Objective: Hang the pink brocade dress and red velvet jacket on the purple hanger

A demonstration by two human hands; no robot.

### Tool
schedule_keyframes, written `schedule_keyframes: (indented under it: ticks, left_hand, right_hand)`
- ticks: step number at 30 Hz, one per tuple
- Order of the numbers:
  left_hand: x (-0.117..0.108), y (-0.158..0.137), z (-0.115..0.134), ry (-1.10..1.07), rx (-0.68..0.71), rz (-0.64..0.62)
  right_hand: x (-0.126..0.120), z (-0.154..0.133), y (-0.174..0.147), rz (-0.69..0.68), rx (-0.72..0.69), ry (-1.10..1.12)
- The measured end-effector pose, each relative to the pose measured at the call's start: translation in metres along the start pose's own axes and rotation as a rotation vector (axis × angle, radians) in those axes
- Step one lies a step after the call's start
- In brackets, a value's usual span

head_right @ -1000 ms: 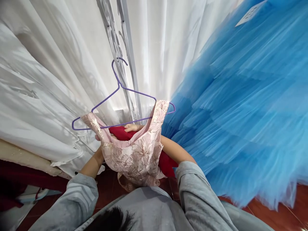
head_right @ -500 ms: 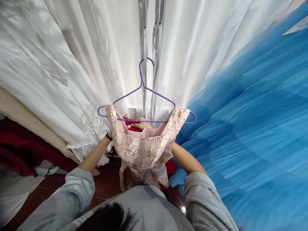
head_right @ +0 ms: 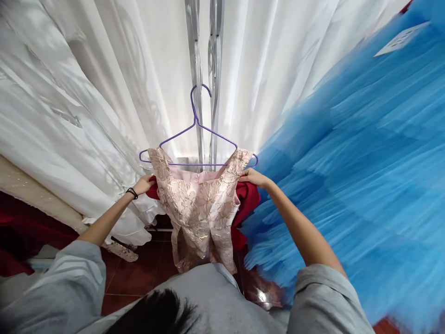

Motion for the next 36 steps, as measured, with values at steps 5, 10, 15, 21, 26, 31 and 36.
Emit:
schedule_keyframes:
  ticks: [5,10,15,21,26,31,36]
  left_hand:
    - [-0.066,0.041,0.047,0.183,0.039,0.095]
    - [-0.132,0.051,0.081,0.391,0.146,0.44]
    - [-0.122,0.044,0.081,0.497,0.059,0.169]
    - [-0.147,0.025,0.115,0.62,0.138,0.572]
    - [-0.126,0.031,0.105,0.845,0.059,0.175]
    - [-0.141,0.031,0.113,0.83,0.11,0.446]
    - [-0.147,0.04,0.116,0.32,0.194,0.338]
  right_hand:
    - [-0.057,0.014,0.056,-0.071,0.143,0.184]
    - [-0.111,-0.022,0.084,0.308,0.008,-0.013]
    - [-0.098,-0.035,0.062,0.072,0.07,-0.796]
    - [-0.122,-0.061,0.053,0.514,0.039,-1.081]
    - [-0.114,-0.041,0.059,-0.066,0.11,-0.916]
    - [-0.132,-0.054,0.063,0.196,0.045,-0.935]
    - [-0.137,-0.062,0.057,0.283,0.087,-0.782]
Point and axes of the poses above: each hand's wrist, its own y-axis towards the middle knuckle, its own x-axis out of the palm, z = x × y, the point moved 2 cm from there along y, towards the middle knuckle, and after that the axes turned 7 degrees about -x, right-handed, at the moved point
